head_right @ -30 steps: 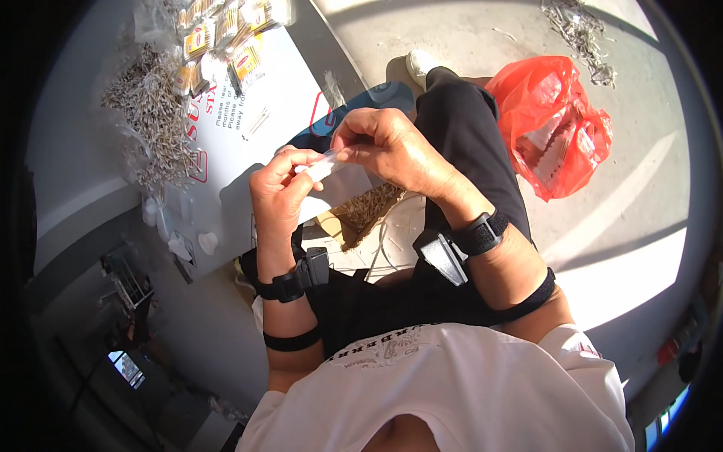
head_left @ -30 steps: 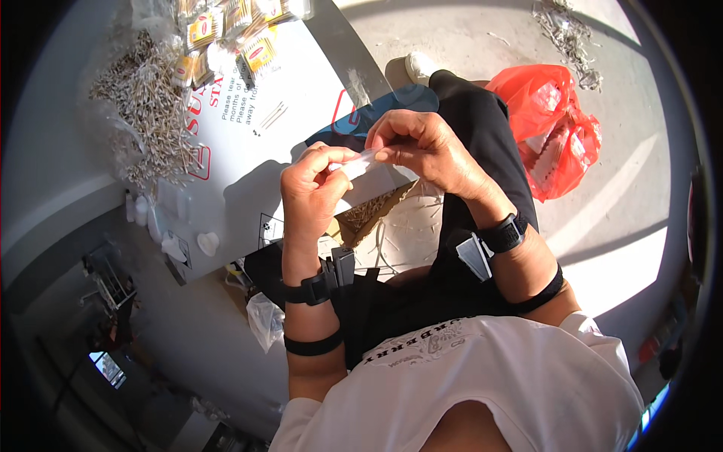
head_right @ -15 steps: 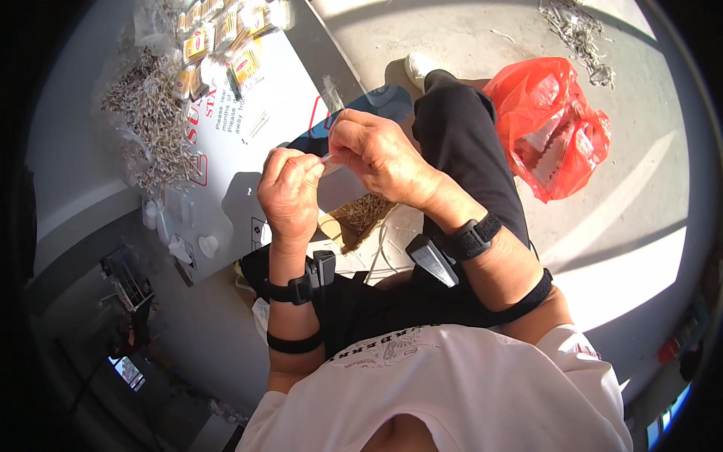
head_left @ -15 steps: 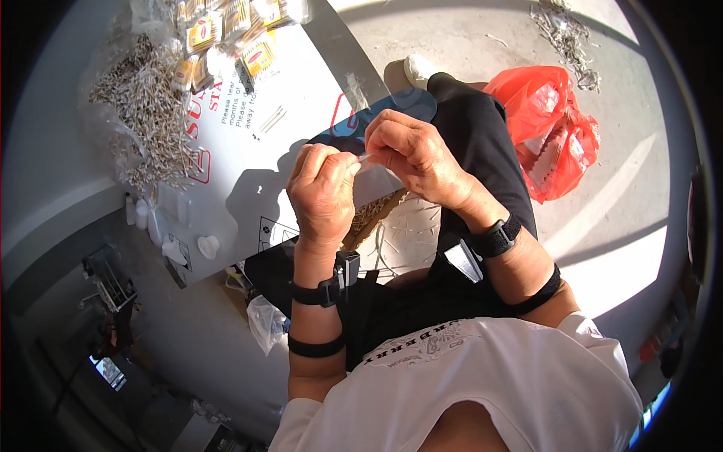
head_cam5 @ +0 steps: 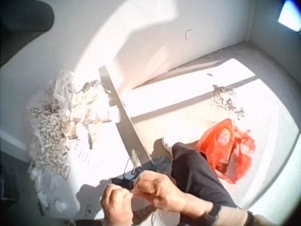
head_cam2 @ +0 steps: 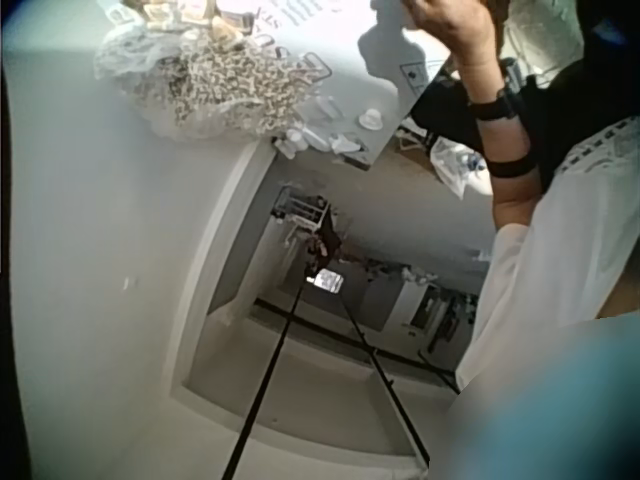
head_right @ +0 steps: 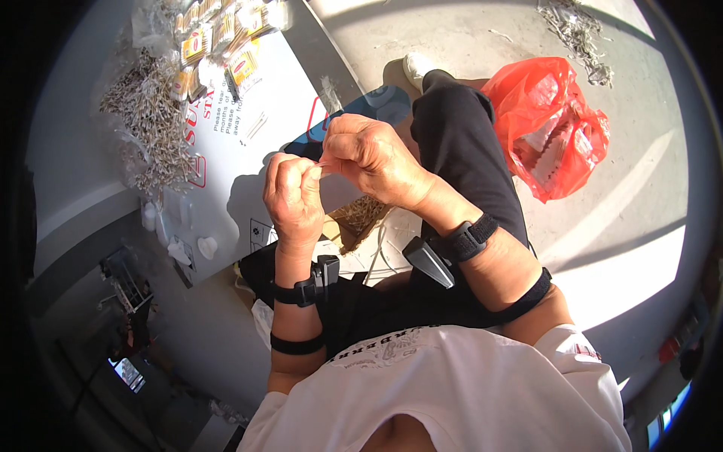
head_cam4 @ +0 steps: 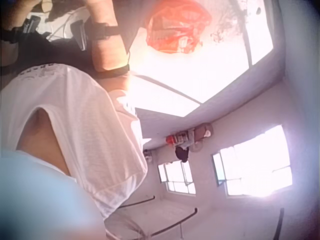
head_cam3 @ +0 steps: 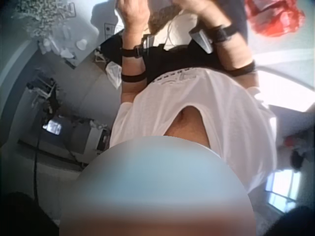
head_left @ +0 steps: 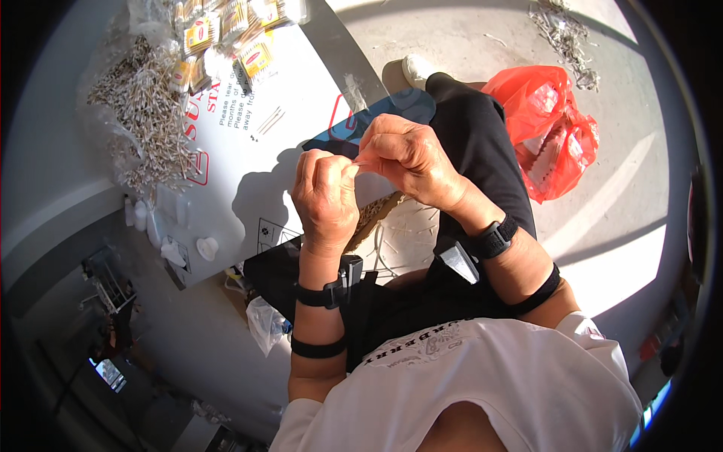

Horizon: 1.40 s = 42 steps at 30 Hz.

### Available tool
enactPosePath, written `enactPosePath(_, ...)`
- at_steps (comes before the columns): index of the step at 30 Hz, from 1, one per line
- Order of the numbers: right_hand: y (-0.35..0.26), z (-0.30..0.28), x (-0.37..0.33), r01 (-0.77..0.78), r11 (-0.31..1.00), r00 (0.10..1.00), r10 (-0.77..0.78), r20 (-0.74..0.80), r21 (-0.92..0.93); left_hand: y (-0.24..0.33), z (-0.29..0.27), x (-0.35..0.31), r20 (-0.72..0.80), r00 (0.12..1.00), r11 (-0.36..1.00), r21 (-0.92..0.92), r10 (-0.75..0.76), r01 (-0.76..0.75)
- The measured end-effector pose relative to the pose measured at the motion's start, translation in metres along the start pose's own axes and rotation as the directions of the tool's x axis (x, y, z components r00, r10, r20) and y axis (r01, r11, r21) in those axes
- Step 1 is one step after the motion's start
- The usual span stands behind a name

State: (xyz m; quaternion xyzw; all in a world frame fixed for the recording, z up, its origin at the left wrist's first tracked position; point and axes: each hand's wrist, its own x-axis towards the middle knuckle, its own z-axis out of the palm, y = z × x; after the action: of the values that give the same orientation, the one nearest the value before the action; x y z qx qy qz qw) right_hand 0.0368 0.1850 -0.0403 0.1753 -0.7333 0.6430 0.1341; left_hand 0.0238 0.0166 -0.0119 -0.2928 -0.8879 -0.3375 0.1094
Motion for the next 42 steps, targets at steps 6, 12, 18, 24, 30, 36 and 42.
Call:
enactPosePath(6, 0.000, -0.001, -0.002, -0.073, 0.997, 0.997, 0.074, -0.024, 0.035, -0.008, -0.004, -0.005, -0.008, 0.992, 0.977, -0.179, -0.123, 0.120)
enactPosePath(12, -0.003, 0.003, 0.001, 0.048, 0.992, 0.998, -0.052, -0.032, -0.113, -0.010, 0.002, -0.007, -0.130, 0.991, 0.998, -0.046, 0.035, -0.042)
enactPosePath(18, -0.002, 0.005, 0.001, 0.015, 0.995, 0.998, -0.021, -0.062, -0.104, -0.008, 0.007, -0.007, -0.182, 0.982, 0.999, 0.005, 0.052, -0.052)
enactPosePath(24, 0.006, 0.002, 0.000, -0.317, 0.924, 0.944, 0.329, -0.022, 0.214, -0.004, -0.002, 0.009, -0.035, 0.961, 0.938, -0.232, -0.273, 0.258)
enactPosePath(30, 0.004, 0.001, 0.001, -0.335, 0.912, 0.936, 0.352, -0.030, 0.238, 0.003, -0.011, 0.024, 0.242, 0.913, 0.856, -0.332, -0.329, 0.396)
enactPosePath(36, 0.002, 0.002, 0.000, -0.284, 0.904, 0.936, 0.334, -0.113, 0.320, 0.001, -0.012, 0.024, 0.102, 0.976, 0.940, -0.267, -0.192, 0.213)
enactPosePath(42, 0.004, -0.001, 0.003, -0.311, 0.808, 0.929, 0.368, -0.017, 0.501, -0.002, -0.025, 0.018, 0.054, 0.967, 0.916, -0.311, -0.251, 0.255)
